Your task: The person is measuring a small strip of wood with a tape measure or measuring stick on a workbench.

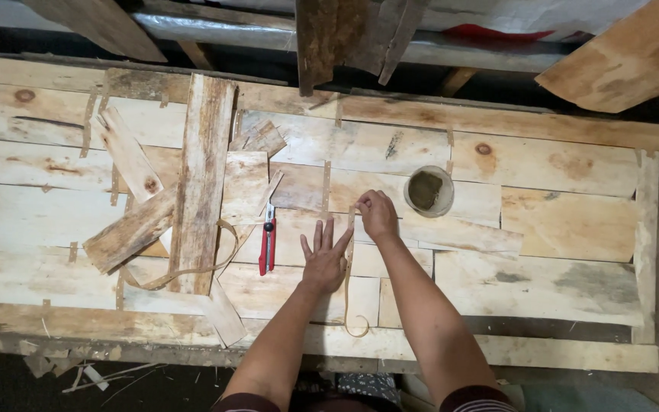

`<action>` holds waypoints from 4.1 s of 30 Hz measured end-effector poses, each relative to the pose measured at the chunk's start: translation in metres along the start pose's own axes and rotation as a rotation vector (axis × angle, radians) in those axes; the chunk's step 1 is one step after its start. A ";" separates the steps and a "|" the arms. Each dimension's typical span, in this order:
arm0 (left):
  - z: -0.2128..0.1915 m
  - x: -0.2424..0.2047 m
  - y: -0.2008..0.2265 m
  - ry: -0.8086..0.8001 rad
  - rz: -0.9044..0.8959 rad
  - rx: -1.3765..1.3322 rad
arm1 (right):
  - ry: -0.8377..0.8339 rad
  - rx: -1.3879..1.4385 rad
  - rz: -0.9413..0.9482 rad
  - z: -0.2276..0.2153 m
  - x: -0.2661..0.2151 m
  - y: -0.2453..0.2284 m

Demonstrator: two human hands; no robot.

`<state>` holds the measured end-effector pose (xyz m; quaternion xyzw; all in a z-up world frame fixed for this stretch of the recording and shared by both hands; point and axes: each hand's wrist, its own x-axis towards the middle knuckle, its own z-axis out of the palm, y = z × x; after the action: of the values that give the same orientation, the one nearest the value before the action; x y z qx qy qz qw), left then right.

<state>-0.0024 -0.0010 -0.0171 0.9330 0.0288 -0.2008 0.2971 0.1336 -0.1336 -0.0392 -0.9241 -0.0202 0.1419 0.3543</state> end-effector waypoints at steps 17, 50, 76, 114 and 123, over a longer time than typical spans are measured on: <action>0.001 -0.002 -0.001 0.034 0.013 -0.029 | 0.077 0.068 -0.066 -0.003 -0.004 0.000; 0.010 0.000 -0.007 0.100 0.023 -0.064 | 0.072 -0.069 -0.012 0.011 -0.030 0.014; 0.003 -0.004 -0.001 0.110 0.012 -0.100 | -0.098 0.047 -0.127 -0.010 -0.048 0.008; 0.011 -0.002 0.006 0.233 -0.056 -0.172 | 0.206 -0.082 -0.426 0.012 -0.069 0.028; 0.015 0.015 0.010 0.555 -0.120 -0.315 | 0.222 -0.107 -0.401 0.016 -0.071 0.027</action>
<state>0.0075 -0.0186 -0.0285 0.8913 0.1945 0.0511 0.4063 0.0591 -0.1529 -0.0511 -0.9289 -0.1718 -0.0349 0.3261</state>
